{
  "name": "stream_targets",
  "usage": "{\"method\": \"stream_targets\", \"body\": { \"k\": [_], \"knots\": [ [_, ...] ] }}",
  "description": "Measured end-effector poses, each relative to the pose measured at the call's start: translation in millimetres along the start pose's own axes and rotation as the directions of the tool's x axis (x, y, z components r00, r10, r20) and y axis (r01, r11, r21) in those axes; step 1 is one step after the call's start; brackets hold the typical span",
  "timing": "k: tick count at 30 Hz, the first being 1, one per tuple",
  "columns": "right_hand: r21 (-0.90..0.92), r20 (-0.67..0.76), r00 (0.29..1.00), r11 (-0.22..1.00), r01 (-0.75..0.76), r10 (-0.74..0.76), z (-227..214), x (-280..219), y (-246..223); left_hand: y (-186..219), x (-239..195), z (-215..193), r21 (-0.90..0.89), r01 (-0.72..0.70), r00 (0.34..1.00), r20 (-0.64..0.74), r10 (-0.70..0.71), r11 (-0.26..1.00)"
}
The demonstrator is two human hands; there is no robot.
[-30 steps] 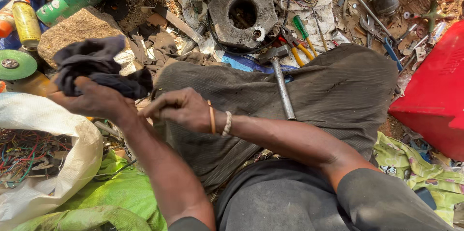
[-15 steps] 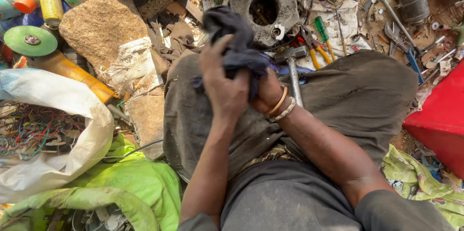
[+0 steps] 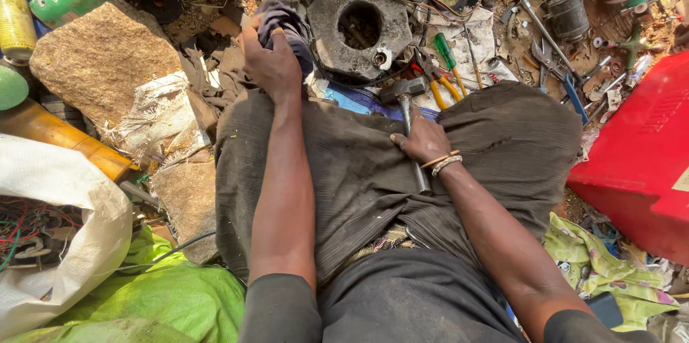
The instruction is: The person disassembles a small electrical motor by hand, removing the outer casing and internal components. They use a hammer to strike a metal part on a stone block and place the separated pieces into a nearby bag.
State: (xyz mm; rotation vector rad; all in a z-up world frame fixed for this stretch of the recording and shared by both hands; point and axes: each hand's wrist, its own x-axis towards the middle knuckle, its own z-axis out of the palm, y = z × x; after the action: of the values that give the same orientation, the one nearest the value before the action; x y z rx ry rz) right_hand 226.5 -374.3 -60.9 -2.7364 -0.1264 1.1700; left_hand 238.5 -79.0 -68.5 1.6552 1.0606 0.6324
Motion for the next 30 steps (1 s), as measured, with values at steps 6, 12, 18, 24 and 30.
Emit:
{"method": "stream_targets", "body": {
  "k": [6, 12, 18, 24, 30],
  "knots": [
    [0.498, -0.228, 0.967, 0.84, 0.217, -0.115, 7, 25, 16, -9, 8, 1, 0.101, -0.274, 0.959, -0.044, 0.28, 0.956],
    [0.922, -0.149, 0.626, -0.337, -0.192, -0.765, -43, -14, -2, 1, -22, 4, -0.541, 0.008, 0.907, 0.358, 0.222, 0.841],
    [0.901, -0.217, 0.529, -0.377, -0.215, -0.821, -6, -1, -54, 23, -88, 12, -0.626, 0.316, 0.801, 0.579, 0.153, 0.713],
    [0.957, 0.094, 0.662, -0.115, -0.265, -0.744, -2, -49, -48, 26, -36, -8, -0.851, 0.235, 0.969, 0.246, -0.039, 0.469],
    [0.947, -0.203, 0.854, -0.318, 0.047, -0.478, -26, -42, -64, 35, -65, -10, -0.383, -0.012, 0.78, 0.574, 0.248, 0.924]
  ]
}}
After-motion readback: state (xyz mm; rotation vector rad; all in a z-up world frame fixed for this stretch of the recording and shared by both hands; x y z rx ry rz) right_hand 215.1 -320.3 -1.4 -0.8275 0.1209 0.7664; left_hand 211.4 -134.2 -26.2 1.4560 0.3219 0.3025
